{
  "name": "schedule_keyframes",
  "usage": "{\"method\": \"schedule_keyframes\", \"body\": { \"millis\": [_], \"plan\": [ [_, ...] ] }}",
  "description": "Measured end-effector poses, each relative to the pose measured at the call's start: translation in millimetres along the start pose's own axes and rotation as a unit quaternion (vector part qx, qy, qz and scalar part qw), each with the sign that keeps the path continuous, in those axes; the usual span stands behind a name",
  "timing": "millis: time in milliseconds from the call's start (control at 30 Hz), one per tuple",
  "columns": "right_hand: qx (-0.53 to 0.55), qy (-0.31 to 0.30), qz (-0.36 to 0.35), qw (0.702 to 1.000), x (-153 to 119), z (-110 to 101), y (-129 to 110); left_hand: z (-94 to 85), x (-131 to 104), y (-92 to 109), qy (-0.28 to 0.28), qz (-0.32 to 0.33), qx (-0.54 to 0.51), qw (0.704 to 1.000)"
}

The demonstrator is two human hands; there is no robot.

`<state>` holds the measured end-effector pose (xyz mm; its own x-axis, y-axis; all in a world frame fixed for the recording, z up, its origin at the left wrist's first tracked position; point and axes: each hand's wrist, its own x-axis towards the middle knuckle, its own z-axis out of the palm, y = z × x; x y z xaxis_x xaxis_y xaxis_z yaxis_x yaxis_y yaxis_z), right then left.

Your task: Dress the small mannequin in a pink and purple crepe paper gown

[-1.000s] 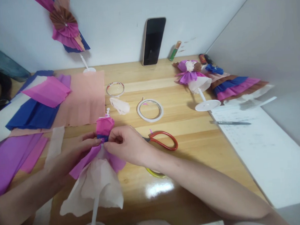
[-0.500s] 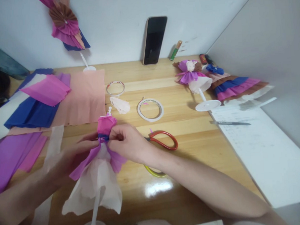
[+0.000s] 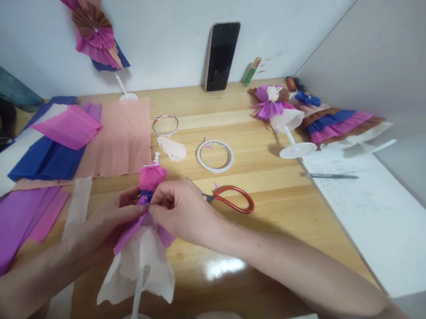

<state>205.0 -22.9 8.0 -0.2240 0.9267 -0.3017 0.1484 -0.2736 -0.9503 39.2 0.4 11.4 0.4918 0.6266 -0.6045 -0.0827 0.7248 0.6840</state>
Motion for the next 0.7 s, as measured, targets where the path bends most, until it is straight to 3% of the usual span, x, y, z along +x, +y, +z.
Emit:
{"method": "schedule_keyframes", "body": {
  "millis": [433, 700],
  "plan": [
    [0.017, -0.025, -0.034, 0.999, 1, -16, 5, -8.4, -1, 1, -0.065, 0.006, -0.083, 0.994],
    [-0.1, 0.0, -0.073, 0.992, -6, -9, -14, -4.1, -2, 0, -0.043, 0.028, 0.0, 0.999]
  ]
}}
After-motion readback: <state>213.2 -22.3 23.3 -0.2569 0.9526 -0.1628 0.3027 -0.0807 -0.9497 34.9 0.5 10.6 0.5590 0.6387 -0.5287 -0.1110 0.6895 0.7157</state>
